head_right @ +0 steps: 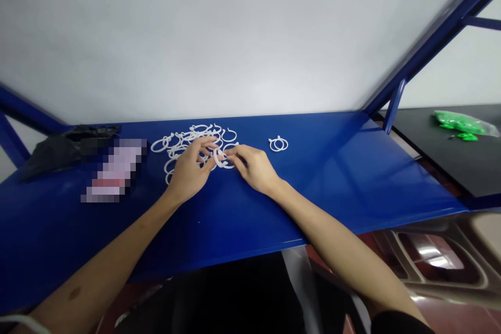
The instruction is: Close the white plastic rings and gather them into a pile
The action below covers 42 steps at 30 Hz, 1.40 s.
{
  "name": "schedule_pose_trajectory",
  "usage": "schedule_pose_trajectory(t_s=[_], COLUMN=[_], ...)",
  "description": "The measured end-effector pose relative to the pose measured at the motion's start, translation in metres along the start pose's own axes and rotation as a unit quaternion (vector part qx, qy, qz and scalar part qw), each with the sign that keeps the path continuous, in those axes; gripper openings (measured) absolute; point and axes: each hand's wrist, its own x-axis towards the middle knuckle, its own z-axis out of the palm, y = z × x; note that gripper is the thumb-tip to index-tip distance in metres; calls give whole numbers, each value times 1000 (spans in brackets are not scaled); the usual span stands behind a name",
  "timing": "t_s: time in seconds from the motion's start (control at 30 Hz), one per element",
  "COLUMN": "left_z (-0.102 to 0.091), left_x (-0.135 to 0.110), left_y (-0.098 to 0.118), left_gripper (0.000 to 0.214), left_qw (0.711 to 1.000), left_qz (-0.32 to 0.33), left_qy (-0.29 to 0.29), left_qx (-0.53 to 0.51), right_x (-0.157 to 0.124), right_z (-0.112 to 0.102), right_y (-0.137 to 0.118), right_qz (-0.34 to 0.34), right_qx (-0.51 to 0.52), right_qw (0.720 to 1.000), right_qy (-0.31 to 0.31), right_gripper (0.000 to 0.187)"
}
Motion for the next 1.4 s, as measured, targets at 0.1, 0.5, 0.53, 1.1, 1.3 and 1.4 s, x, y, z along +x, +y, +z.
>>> schedule_pose_trajectory(t_s=[0.1,0.5,0.53,1.1,1.3,1.4], left_z=[-6,-22,-23,-14,-17,-17], left_x=[2,8,8,3,1,1], left_y=[-2,-9,-8,8,14,15], left_gripper=[19,13,13,26,27,20], left_qw=[997,996,996,997,997,994], left_qz=[74,-76,-79,-55,-35,-78], left_qy=[12,35,33,-44,-15,-20], left_qx=[33,40,38,-16,-64,-68], right_x=[2,12,12,1,0,-1], right_z=[-4,-60,-65,-9,-4,-2], right_y=[4,42,46,-11,0,-3], right_qz=[-1,204,226,-123,34,66], right_qx=[-23,-307,-330,-43,13,47], right_qw=[1000,922,909,990,998,995], right_qy=[8,119,118,-47,49,60], right_gripper=[14,17,20,21,22,25])
